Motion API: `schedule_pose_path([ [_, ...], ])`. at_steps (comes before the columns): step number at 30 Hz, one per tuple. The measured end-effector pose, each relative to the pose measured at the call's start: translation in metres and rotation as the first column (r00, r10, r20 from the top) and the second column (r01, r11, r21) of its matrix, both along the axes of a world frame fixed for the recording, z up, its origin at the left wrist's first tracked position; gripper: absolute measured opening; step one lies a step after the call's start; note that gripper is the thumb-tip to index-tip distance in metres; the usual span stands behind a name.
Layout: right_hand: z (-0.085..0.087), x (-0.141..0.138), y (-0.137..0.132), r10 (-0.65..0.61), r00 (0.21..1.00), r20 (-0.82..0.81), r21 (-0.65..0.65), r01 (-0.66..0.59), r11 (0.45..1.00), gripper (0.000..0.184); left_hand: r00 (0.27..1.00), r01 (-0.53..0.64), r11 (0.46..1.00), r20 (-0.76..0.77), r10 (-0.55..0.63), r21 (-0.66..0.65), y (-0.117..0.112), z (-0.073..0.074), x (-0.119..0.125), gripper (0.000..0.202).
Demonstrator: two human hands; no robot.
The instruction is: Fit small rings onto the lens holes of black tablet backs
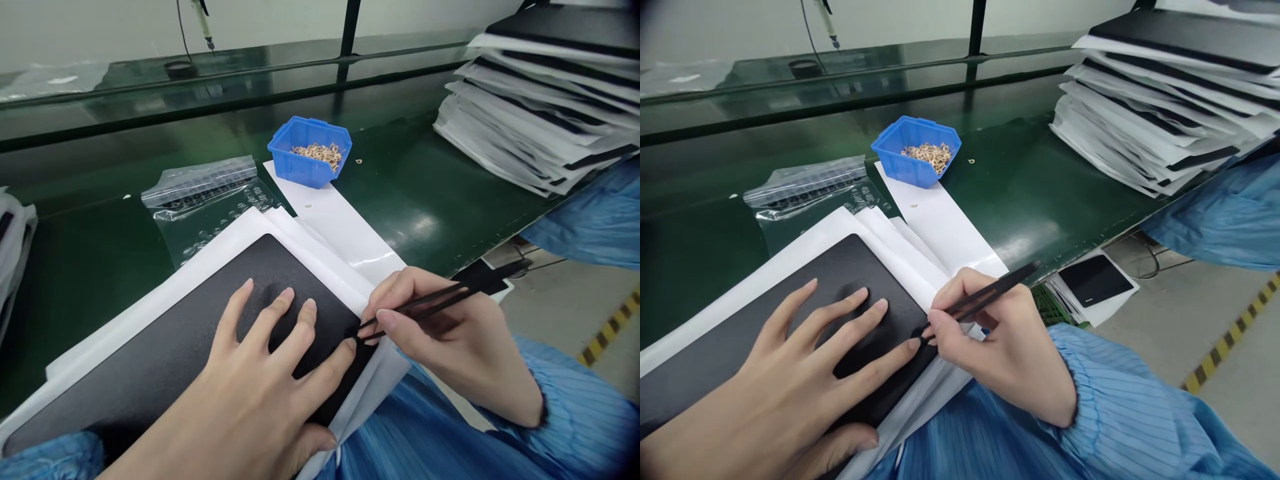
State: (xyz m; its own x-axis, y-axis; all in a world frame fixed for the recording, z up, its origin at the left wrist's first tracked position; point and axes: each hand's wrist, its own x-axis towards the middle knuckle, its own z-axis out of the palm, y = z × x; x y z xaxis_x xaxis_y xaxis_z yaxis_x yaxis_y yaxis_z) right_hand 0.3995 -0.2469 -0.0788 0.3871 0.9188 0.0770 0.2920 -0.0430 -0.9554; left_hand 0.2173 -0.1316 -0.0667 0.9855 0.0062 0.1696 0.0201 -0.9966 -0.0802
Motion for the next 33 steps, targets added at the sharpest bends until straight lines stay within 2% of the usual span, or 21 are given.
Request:
schedule_pose_path([
  [7, -0.0031, -0.0048, 0.0008, -0.05, 0.998, 0.036, 0.031, 0.049, 0.998, 0.01, 1.0, 0.02, 1.0, -0.01, -0.019, 0.021, 0.0, -0.003, -0.0004, 0.059],
  [16, -0.0031, -0.0053, -0.0006, -0.022, 0.982, 0.19, 0.037, 0.015, 0.999, 0.013, 1.0, 0.024, 1.0, 0.0, -0.024, 0.004, -0.0007, -0.0033, -0.0002, 0.058],
  [29, -0.0066, 0.0008, 0.0036, 0.073, 0.996, 0.051, 0.083, -0.077, 0.994, 0.013, 0.999, -0.006, 0.998, -0.044, 0.003, -0.067, 0.0012, -0.0021, -0.0005, 0.05],
  [33, -0.0083, 0.0027, 0.0052, 0.108, 0.994, 0.006, 0.116, -0.108, 0.987, 0.015, 0.999, 0.0, 0.999, -0.039, -0.002, -0.041, 0.0012, -0.003, -0.0015, 0.05],
])
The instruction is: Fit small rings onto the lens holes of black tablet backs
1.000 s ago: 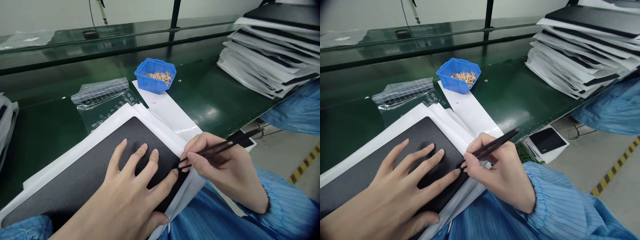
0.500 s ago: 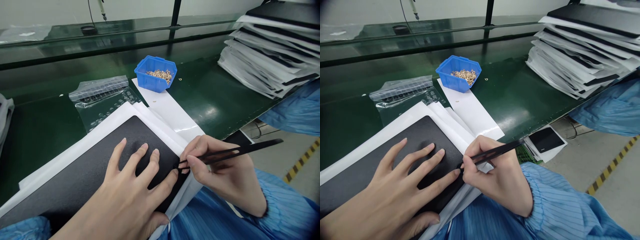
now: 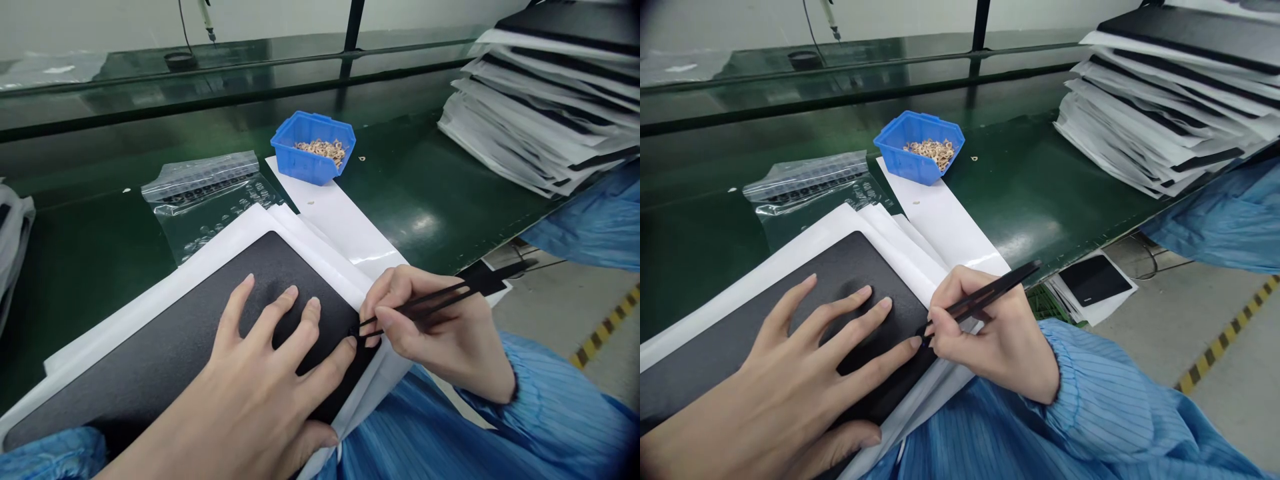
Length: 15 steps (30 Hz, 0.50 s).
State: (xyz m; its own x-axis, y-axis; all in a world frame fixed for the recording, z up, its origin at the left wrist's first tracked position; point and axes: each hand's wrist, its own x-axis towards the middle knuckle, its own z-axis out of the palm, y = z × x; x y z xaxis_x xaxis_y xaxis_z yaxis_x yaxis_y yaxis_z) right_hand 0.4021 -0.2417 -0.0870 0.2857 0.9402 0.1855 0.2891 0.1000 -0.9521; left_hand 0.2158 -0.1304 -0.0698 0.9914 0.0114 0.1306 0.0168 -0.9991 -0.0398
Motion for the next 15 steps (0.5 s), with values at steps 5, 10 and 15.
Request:
schedule_pose_path([
  [5, 0.003, 0.005, 0.004, 0.046, 0.997, -0.06, 0.0, -0.046, 0.999, 0.012, 1.0, -0.018, 1.0, -0.025, 0.018, 0.008, -0.002, 0.002, -0.003, 0.049],
  [10, 0.006, 0.012, 0.004, 0.08, 0.995, 0.064, 0.056, -0.083, 0.995, 0.007, 1.0, -0.019, 1.0, -0.023, 0.019, 0.001, -0.002, 0.001, -0.003, 0.049],
  [15, 0.006, 0.013, 0.003, 0.096, 0.983, 0.16, 0.077, -0.109, 0.991, 0.004, 1.0, -0.016, 1.0, -0.004, 0.016, 0.015, 0.0, 0.001, -0.001, 0.05],
])
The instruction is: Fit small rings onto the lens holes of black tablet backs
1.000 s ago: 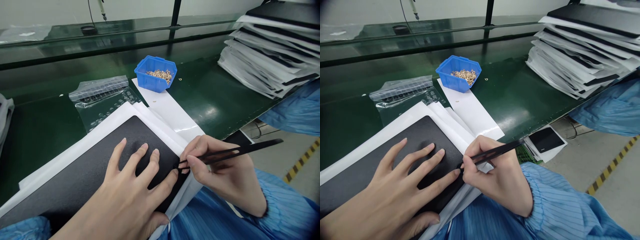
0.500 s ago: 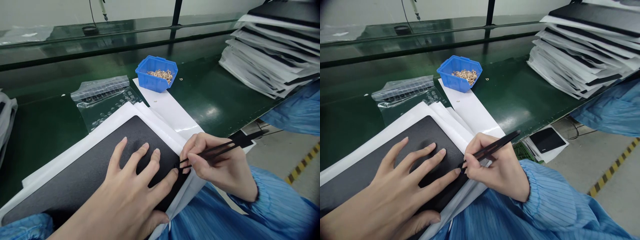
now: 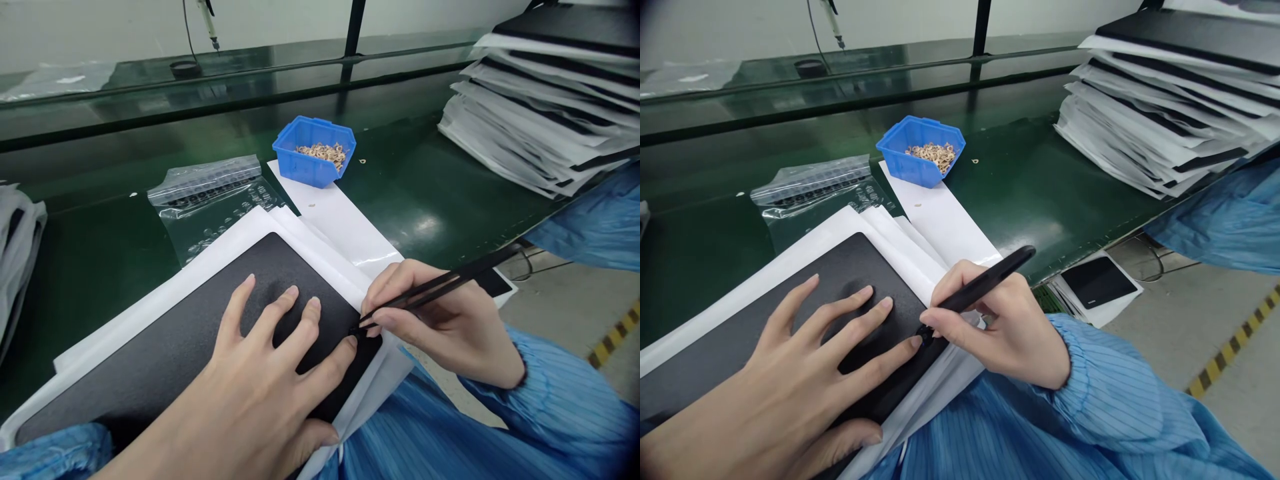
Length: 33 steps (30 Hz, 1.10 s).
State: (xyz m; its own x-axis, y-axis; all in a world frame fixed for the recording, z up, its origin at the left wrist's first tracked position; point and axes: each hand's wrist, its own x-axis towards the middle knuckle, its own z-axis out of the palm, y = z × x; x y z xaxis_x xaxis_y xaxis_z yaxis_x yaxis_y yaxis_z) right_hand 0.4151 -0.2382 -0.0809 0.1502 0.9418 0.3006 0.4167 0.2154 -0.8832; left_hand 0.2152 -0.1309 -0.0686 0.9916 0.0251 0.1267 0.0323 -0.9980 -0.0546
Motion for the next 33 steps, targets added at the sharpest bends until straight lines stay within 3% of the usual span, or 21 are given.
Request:
schedule_pose_path([
  [6, 0.0, -0.001, 0.001, -0.003, 0.999, 0.053, 0.024, 0.002, 1.0, 0.005, 1.0, 0.012, 1.0, 0.007, -0.012, 0.022, 0.0, 0.002, 0.001, 0.051],
  [13, -0.005, 0.001, 0.001, 0.046, 0.988, -0.149, 0.066, -0.037, 0.997, 0.006, 0.998, 0.007, 1.0, 0.061, -0.008, 0.015, 0.001, 0.004, 0.002, 0.049],
  [18, -0.008, 0.004, 0.0, 0.072, 0.995, -0.074, 0.069, -0.067, 0.995, 0.015, 0.997, 0.009, 1.0, 0.081, -0.01, 0.019, 0.003, 0.006, 0.002, 0.049],
  [24, -0.001, 0.008, 0.002, 0.091, 0.978, -0.187, 0.143, -0.064, 0.988, 0.003, 0.998, 0.015, 1.0, 0.069, -0.016, 0.004, 0.006, 0.007, 0.002, 0.049],
  [28, 0.018, 0.015, 0.04, 0.006, 0.983, -0.184, 0.136, 0.019, 0.991, 0.012, 1.0, -0.002, 0.999, 0.004, 0.002, -0.04, 0.004, 0.013, 0.001, 0.05],
  [31, 0.02, 0.016, 0.101, -0.007, 0.995, -0.097, 0.106, 0.017, 0.994, 0.024, 0.995, -0.039, 0.996, -0.092, 0.031, -0.085, 0.0, 0.019, 0.001, 0.053],
  [33, 0.014, 0.011, 0.148, 0.064, 0.998, -0.013, 0.093, -0.062, 0.994, 0.028, 0.992, -0.042, 0.994, -0.122, 0.029, -0.102, 0.0, 0.019, 0.0, 0.049],
])
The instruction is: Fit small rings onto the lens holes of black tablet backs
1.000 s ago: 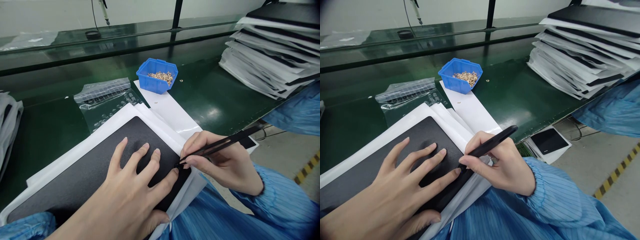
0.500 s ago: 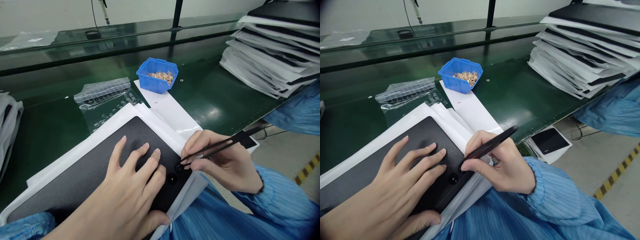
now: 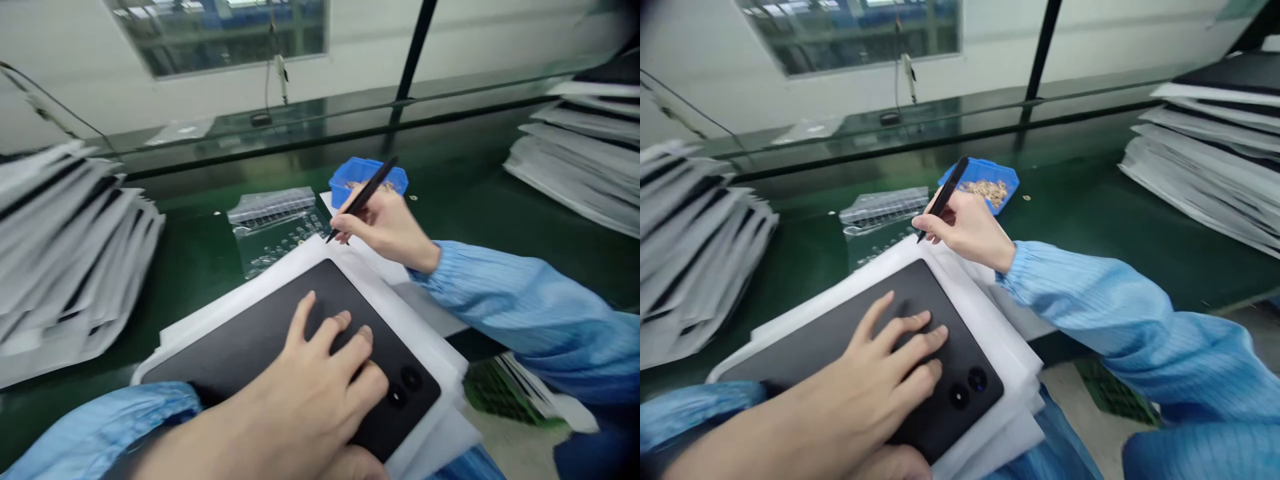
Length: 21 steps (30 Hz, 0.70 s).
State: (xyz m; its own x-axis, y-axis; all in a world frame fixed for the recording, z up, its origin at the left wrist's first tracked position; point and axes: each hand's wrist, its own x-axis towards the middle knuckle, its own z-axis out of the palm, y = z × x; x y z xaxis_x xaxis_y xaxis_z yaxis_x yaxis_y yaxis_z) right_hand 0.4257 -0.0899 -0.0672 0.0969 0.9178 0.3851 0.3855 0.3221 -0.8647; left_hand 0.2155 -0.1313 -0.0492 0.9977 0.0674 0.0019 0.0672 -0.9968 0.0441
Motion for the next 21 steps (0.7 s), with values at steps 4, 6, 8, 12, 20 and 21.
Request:
schedule_pose_path([
  [4, -0.026, -0.02, 0.078, 0.097, 0.991, 0.094, -0.055, -0.092, 0.994, 0.027, 0.999, 0.022, 1.0, 0.04, -0.023, 0.019, 0.004, -0.014, 0.0, 0.023],
  [6, -0.041, -0.026, 0.099, 0.126, 0.981, 0.15, -0.045, -0.121, 0.992, 0.023, 0.995, 0.014, 0.999, 0.101, -0.018, 0.041, 0.005, -0.024, 0.0, 0.02],
  [8, -0.051, -0.029, 0.109, 0.146, 0.969, 0.2, -0.039, -0.141, 0.989, 0.018, 0.985, 0.01, 0.998, 0.169, -0.02, 0.059, 0.005, -0.032, 0.001, 0.021],
  [12, -0.043, -0.024, 0.107, 0.139, 0.958, 0.25, -0.034, -0.134, 0.99, 0.017, 0.986, 0.022, 0.998, 0.161, -0.032, 0.064, 0.002, -0.024, 0.002, 0.02],
  [20, 0.006, 0.014, 0.041, 0.137, 0.905, 0.404, -0.196, -0.061, 0.979, 0.03, 0.908, -0.378, 0.908, 0.117, 0.401, -0.178, 0.064, 0.01, -0.002, 0.035],
  [21, 0.005, 0.017, 0.03, 0.143, 0.884, 0.445, -0.227, -0.043, 0.973, 0.03, 0.87, -0.441, 0.866, 0.125, 0.477, -0.237, 0.077, 0.007, -0.003, 0.036],
])
